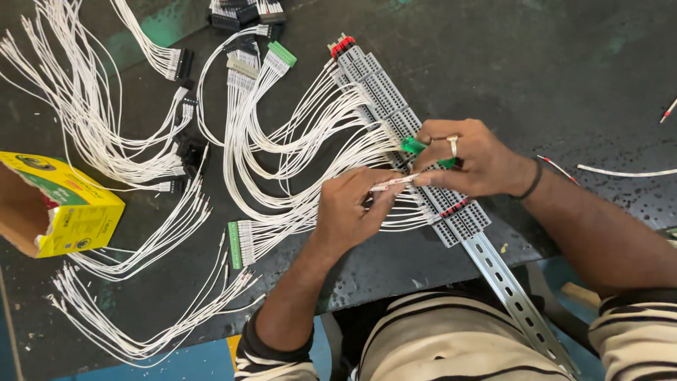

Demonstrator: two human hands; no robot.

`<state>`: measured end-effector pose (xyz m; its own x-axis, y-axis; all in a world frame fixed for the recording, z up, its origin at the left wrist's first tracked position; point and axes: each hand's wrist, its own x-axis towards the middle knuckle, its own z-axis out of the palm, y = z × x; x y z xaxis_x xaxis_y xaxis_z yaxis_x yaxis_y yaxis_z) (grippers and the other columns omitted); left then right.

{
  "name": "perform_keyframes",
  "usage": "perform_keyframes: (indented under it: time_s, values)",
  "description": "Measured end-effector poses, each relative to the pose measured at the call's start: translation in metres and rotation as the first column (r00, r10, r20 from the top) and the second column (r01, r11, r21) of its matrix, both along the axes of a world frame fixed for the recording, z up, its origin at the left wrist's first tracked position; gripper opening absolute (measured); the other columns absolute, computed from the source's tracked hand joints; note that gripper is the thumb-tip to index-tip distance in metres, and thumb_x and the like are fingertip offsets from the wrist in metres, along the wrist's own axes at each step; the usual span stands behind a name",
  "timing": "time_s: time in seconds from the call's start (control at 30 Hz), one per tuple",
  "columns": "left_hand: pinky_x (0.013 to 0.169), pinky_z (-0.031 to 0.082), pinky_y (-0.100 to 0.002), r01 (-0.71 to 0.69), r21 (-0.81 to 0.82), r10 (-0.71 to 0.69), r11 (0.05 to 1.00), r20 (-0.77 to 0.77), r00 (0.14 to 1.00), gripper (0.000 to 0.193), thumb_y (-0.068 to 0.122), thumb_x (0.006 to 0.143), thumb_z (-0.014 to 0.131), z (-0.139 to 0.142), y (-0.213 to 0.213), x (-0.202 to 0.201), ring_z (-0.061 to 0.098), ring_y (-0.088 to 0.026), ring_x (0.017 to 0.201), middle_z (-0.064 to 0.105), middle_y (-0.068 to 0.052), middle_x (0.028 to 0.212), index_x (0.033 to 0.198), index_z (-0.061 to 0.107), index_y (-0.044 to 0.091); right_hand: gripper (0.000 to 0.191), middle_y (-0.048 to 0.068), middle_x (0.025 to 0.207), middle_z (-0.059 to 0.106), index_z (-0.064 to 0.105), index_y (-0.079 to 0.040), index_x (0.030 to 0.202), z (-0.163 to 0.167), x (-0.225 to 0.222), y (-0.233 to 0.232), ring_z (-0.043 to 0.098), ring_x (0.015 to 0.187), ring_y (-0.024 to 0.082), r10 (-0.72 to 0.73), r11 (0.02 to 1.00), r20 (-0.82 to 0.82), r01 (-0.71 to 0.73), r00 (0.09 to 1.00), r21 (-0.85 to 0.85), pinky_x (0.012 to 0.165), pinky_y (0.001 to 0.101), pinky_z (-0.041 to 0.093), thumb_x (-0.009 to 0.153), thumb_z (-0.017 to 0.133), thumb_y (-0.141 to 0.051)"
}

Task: The person inserts stripped white wire ends into terminal blocks mounted on a DIN rail and uses a green-handled screwdriver to tighten the terminal screws, working through groups of wires one at a time. They lift and reposition wire bundles between insertions and continue tightening successive terminals along the rail.

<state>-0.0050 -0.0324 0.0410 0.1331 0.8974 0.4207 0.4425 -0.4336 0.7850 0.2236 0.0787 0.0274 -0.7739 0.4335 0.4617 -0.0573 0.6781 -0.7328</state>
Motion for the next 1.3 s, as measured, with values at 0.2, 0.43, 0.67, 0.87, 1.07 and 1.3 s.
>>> perform_keyframes:
  time_s: [0.2, 0.43, 0.67, 0.87, 1.07, 1.3]
  values:
    - [0.058, 0.056, -0.029, -0.026, -0.013, 0.026, 1.0, 0.003, 1.0, 0.016, 0.007, 0.089, 0.076, -0.004, -0.002, 0.0, 0.071, -0.019, 0.067, 0.075, -0.009, 0.092, 0.105, 0.074, 0.005, 0.018, 0.01, 0.094, 0.066, 0.075, -0.005, 0.098, -0.001, 0.0, 0.007, 0.069, 0.074, 0.022, 0.048, 0.998, 0.11, -0.043, 0.993, -0.05, 0.063, 0.035, 0.053, 0.085, 0.08, -0.017]
    - [0.068, 0.056, -0.039, 0.139, -0.002, -0.131, 0.99, -0.34, 0.931, 0.029, 0.017, 0.074, 0.083, -0.007, -0.016, 0.007, 0.071, -0.027, 0.077, 0.072, -0.007, 0.091, 0.1, 0.072, 0.011, 0.029, 0.014, 0.124, 0.065, 0.064, -0.008, 0.127, 0.014, 0.006, -0.003, 0.074, 0.083, 0.017, 0.02, 0.947, -0.093, -0.048, 0.995, -0.317, 0.072, 0.0284, 0.063, 0.098, 0.061, -0.007]
    - [0.062, 0.054, -0.04, 0.07, -0.067, -0.09, 0.995, -0.357, 0.93, 0.023, 0.017, 0.072, 0.085, -0.009, -0.017, 0.012, 0.069, -0.025, 0.07, 0.068, -0.004, 0.081, 0.091, 0.072, 0.012, 0.063, 0.011, 0.117, 0.076, 0.045, -0.006, 0.148, 0.0, 0.003, -0.017, 0.075, 0.084, 0.018, 0.002, 0.989, -0.058, -0.011, 0.998, -0.151, 0.073, 0.0319, 0.062, 0.093, 0.075, -0.006]
    - [0.061, 0.055, -0.038, 0.066, -0.069, -0.083, 0.995, -0.278, 0.957, 0.025, 0.014, 0.071, 0.083, -0.014, -0.014, 0.016, 0.069, -0.024, 0.068, 0.071, -0.004, 0.085, 0.095, 0.074, 0.012, 0.047, 0.012, 0.11, 0.074, 0.056, -0.006, 0.136, 0.012, -0.004, -0.022, 0.077, 0.093, 0.026, 0.022, 0.997, -0.07, -0.017, 0.997, 0.073, 0.078, 0.0347, 0.063, 0.093, 0.075, -0.007]
    - [0.064, 0.055, -0.042, 0.049, -0.148, -0.092, 0.988, -0.299, 0.95, 0.017, 0.015, 0.075, 0.081, -0.009, -0.017, 0.016, 0.071, -0.028, 0.075, 0.072, -0.004, 0.084, 0.091, 0.074, 0.012, 0.042, 0.008, 0.084, 0.07, 0.069, -0.012, 0.116, -0.001, 0.003, -0.071, 0.073, 0.068, 0.021, -0.187, 0.982, 0.037, 0.188, 0.982, -0.013, 0.059, 0.0332, 0.056, 0.081, 0.09, -0.025]
    - [0.065, 0.055, -0.043, -0.04, -0.242, -0.063, 0.97, -0.401, 0.914, 0.014, 0.012, 0.074, 0.077, -0.01, -0.011, 0.03, 0.072, -0.029, 0.074, 0.073, -0.005, 0.083, 0.088, 0.077, 0.014, 0.029, 0.009, 0.09, 0.072, 0.068, -0.011, 0.12, -0.011, 0.009, -0.058, 0.073, 0.073, 0.021, -0.157, 0.98, -0.146, 0.172, 0.977, 0.098, 0.061, 0.0317, 0.057, 0.093, 0.074, -0.002]
